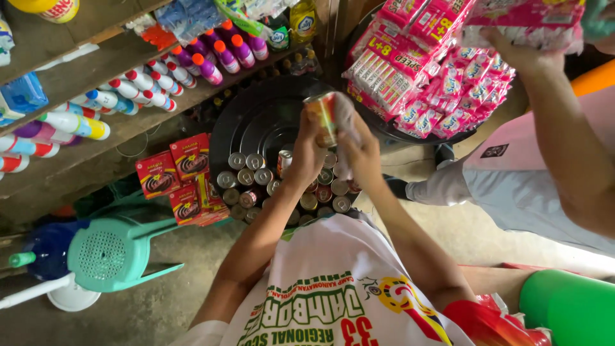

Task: Wiping canned goods with a cloth and organizing them on a grocery shelf.

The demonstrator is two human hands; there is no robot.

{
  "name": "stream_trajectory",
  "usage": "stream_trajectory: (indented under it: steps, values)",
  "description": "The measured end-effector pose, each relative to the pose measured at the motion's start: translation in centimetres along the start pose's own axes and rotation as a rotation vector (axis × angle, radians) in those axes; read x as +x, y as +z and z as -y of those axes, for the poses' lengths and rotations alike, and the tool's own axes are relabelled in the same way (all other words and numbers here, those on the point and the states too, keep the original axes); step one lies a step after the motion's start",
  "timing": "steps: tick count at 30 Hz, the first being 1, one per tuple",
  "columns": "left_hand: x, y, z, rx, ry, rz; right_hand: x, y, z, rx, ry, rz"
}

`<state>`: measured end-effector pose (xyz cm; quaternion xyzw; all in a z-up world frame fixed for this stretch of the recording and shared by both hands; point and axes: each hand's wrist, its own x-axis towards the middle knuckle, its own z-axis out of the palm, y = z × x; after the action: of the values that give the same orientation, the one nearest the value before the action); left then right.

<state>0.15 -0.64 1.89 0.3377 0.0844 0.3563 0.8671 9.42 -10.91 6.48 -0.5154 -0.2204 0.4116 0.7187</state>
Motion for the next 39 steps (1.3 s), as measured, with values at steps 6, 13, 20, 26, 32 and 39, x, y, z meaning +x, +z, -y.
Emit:
stream_trajectory:
  steps: [6,13,20,26,32,39]
  values:
    - [-0.7,0.0,-1.2,0.663,0.176,0.227,-1.4,0.6,1.7,-1.285,-0.959,0.225]
    - [0.1,-1.9,2.3,-0.125,-0.216,0.157,0.8,-0.5,1.3,-0.751,-0.621,0.017]
    - [-1.1,-4.8,2.1,-0.86,-0.559,-0.003,-1.7,-0.3,-0.4,-1.185,-0.8,0.216]
    - [0.7,-1.8,2.2,-0.161,-0.441,-0.086,0.7,-0.3,5.3,-1.072,-0.603,0.321]
    - [0.2,-3.0,2.6,0.067,-0.236,0.157,-1.1,0.0,4.2,-1.303,-0.808,0.434]
    - [0.8,-3.2,3.4,-0.208,-0.385,0.035,2.0,-1.6,3.0,-0.884,-0.484,0.245]
